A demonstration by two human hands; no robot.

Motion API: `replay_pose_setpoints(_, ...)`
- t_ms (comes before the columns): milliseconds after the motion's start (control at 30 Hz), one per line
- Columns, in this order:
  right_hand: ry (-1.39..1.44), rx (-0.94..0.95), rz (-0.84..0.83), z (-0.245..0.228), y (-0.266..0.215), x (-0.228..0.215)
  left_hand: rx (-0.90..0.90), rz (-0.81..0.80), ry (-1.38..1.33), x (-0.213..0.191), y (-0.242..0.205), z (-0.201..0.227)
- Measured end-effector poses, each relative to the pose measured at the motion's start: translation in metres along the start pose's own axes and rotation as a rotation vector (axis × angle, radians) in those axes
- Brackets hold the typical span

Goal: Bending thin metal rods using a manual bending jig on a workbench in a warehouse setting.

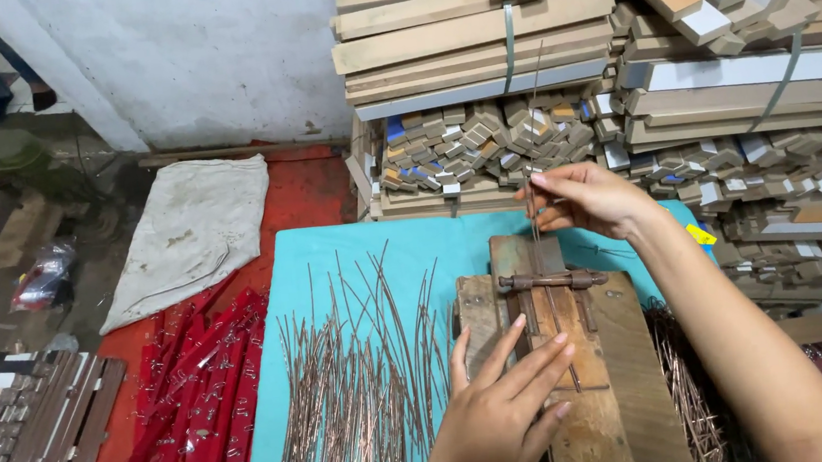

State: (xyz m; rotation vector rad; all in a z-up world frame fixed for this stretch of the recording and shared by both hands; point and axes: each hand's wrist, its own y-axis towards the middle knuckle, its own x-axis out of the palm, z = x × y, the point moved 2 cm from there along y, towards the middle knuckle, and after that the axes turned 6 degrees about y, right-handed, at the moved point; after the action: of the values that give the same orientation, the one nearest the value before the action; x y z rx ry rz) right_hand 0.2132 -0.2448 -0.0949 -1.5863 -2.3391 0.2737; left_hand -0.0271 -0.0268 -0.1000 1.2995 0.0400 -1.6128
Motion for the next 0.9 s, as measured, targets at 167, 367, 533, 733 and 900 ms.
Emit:
replay_pose_setpoints(167,-0.051,-0.075,0.23,-0.018,0.018,-0.003,0.006,0.003,0.002,-0.001,-0.001,0.0)
replay_pose_setpoints(367,-0.11,-0.148,0.115,-0.002,0.015,0.0,0.007,-0.007,0.008,-0.003,-0.001,-0.001)
replay_pose_setpoints(533,-0.116,-0.188,0.152,0.013,-0.003,0.011,0.017,0.008,0.002,0.0,-0.002,-0.002)
replay_pose_setpoints(733,-0.13,-0.245,0.193,0.024,-0.022,0.017,0.022,0.002,-0.008,-0.001,-0.003,-0.003)
replay_pose_setpoints(900,-0.131,-0.236,0.182,0.031,-0.022,0.016,0.023,-0.005,-0.027,-0.002,-0.003,-0.003)
